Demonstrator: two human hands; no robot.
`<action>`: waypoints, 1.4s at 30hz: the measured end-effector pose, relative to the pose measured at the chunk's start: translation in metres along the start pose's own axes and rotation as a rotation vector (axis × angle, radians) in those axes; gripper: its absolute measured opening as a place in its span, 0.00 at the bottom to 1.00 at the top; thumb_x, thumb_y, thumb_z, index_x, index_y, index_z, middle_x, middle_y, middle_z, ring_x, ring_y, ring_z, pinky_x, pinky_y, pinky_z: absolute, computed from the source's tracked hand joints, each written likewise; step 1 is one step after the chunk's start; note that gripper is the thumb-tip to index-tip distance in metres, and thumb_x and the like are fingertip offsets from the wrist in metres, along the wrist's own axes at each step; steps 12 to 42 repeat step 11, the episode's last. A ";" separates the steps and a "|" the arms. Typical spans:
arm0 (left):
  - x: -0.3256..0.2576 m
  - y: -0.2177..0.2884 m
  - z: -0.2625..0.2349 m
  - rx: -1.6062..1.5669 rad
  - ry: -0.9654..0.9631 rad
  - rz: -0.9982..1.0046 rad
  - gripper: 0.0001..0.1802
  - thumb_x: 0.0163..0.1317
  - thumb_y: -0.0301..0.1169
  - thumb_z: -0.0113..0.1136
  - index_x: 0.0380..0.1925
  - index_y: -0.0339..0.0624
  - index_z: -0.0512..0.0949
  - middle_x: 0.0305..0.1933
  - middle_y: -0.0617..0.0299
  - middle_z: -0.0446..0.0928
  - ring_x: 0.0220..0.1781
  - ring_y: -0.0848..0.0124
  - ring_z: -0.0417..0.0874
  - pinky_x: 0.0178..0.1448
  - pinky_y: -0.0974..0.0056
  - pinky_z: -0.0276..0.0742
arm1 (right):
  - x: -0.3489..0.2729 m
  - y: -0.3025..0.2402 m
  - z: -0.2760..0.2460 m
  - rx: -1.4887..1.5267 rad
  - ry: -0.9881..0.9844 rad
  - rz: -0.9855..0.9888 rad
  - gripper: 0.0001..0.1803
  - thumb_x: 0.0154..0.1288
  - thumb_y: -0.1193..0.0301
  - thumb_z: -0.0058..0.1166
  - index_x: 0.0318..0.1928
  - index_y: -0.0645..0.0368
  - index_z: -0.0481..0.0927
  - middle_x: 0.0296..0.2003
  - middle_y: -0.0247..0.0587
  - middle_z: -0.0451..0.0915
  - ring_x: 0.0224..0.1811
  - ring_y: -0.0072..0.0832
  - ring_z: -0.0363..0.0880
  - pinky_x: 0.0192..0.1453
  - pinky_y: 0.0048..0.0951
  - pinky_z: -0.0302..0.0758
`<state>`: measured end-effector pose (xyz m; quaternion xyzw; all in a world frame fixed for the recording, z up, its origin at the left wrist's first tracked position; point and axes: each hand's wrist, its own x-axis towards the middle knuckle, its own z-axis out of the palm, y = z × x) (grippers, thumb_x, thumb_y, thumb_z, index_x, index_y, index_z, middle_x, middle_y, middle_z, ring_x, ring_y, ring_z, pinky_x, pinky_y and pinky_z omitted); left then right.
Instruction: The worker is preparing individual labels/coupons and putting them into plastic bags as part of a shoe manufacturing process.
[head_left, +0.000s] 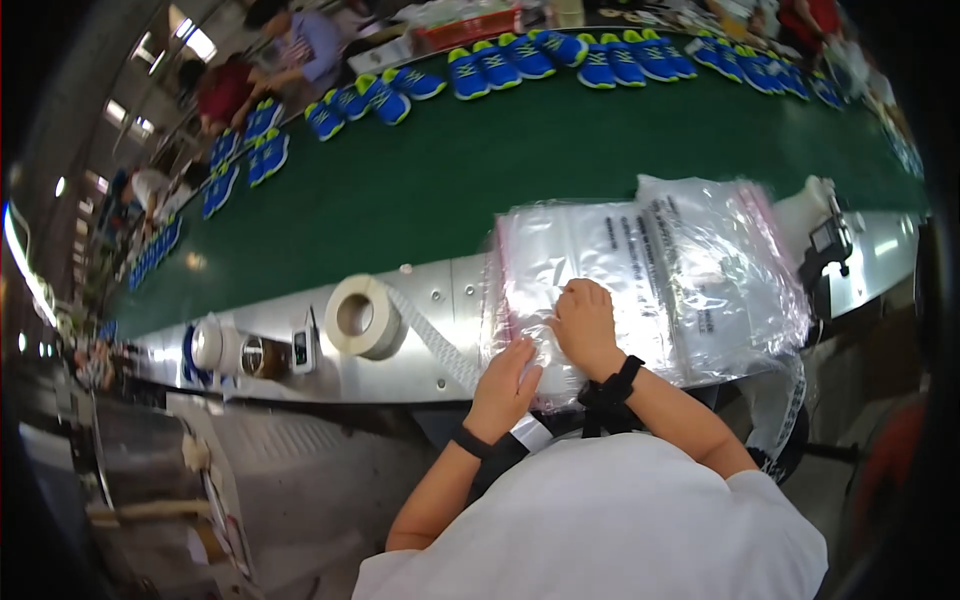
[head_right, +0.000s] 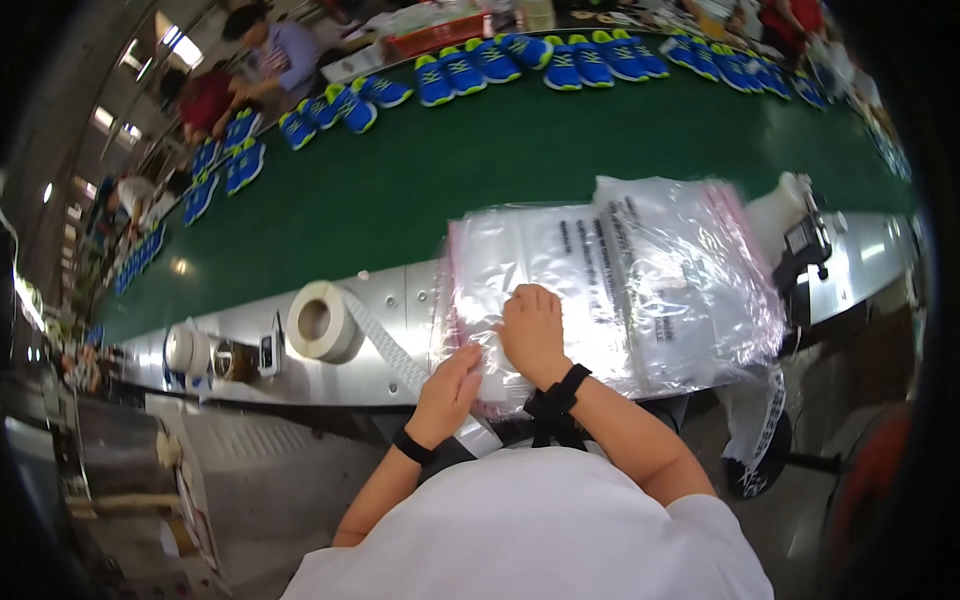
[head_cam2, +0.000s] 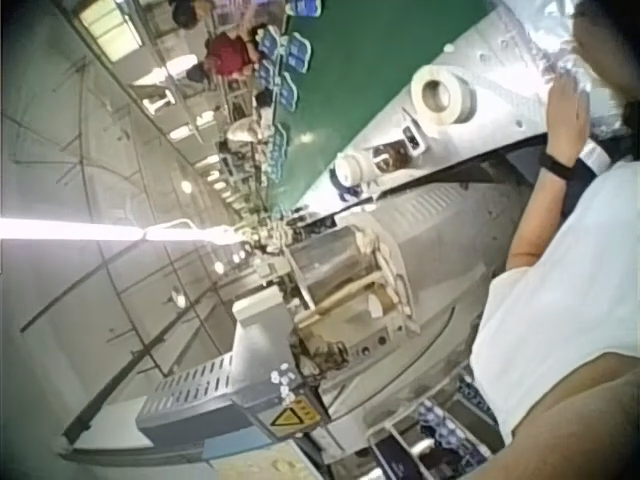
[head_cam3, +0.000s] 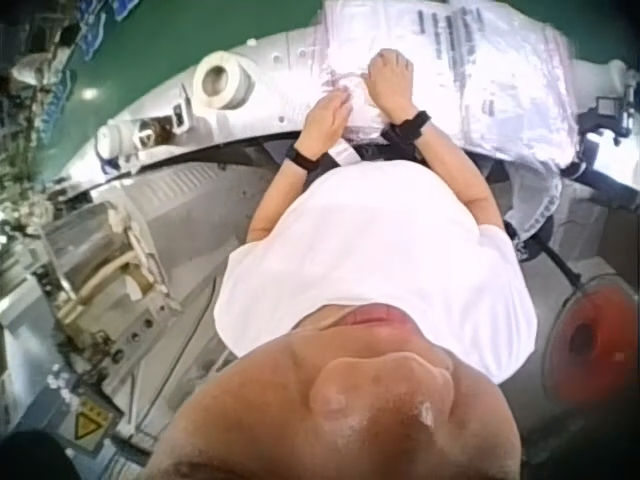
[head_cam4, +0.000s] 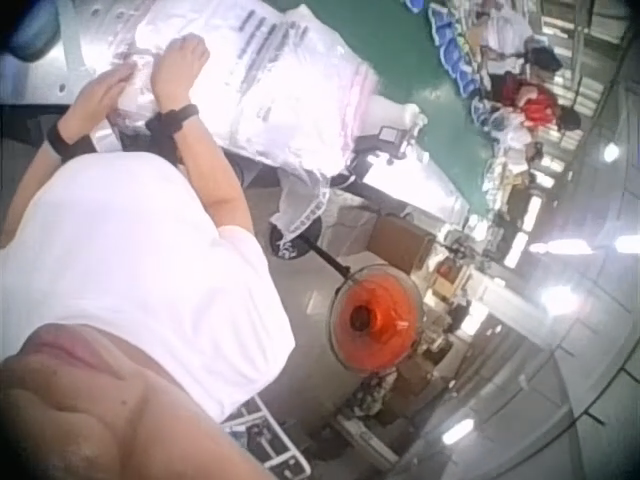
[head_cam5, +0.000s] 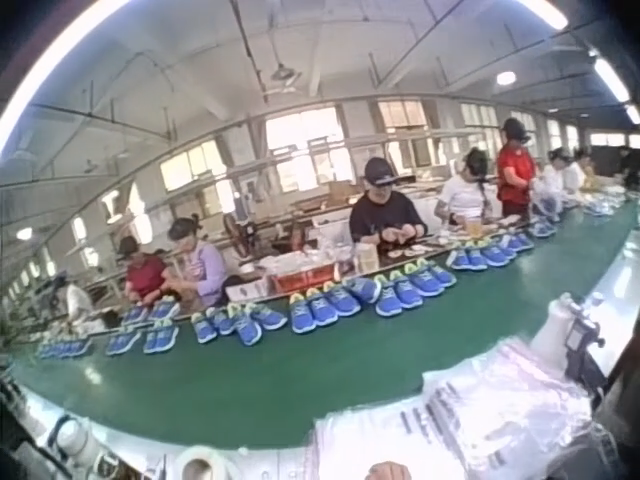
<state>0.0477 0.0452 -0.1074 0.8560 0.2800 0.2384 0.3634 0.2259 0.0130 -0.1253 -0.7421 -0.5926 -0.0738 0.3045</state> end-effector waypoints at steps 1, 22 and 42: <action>-0.001 -0.001 -0.001 -0.023 -0.026 -0.023 0.19 0.61 0.34 0.49 0.47 0.32 0.71 0.53 0.43 0.71 0.59 0.50 0.68 0.61 0.56 0.63 | -0.002 0.005 0.010 -0.020 0.070 0.017 0.11 0.47 0.71 0.59 0.31 0.62 0.74 0.37 0.43 0.70 0.42 0.39 0.67 0.48 0.39 0.63; 0.011 -0.059 -0.057 -0.186 0.057 0.134 0.21 0.68 0.33 0.37 0.58 0.34 0.63 0.59 0.53 0.67 0.59 0.73 0.68 0.62 0.70 0.62 | 0.017 0.024 0.068 0.466 -0.115 -0.179 0.04 0.56 0.73 0.51 0.30 0.60 0.73 0.31 0.46 0.72 0.37 0.41 0.70 0.41 0.38 0.67; 0.011 -0.059 -0.057 -0.186 0.057 0.134 0.21 0.68 0.33 0.37 0.58 0.34 0.63 0.59 0.53 0.67 0.59 0.73 0.68 0.62 0.70 0.62 | 0.017 0.024 0.068 0.466 -0.115 -0.179 0.04 0.56 0.73 0.51 0.30 0.60 0.73 0.31 0.46 0.72 0.37 0.41 0.70 0.41 0.38 0.67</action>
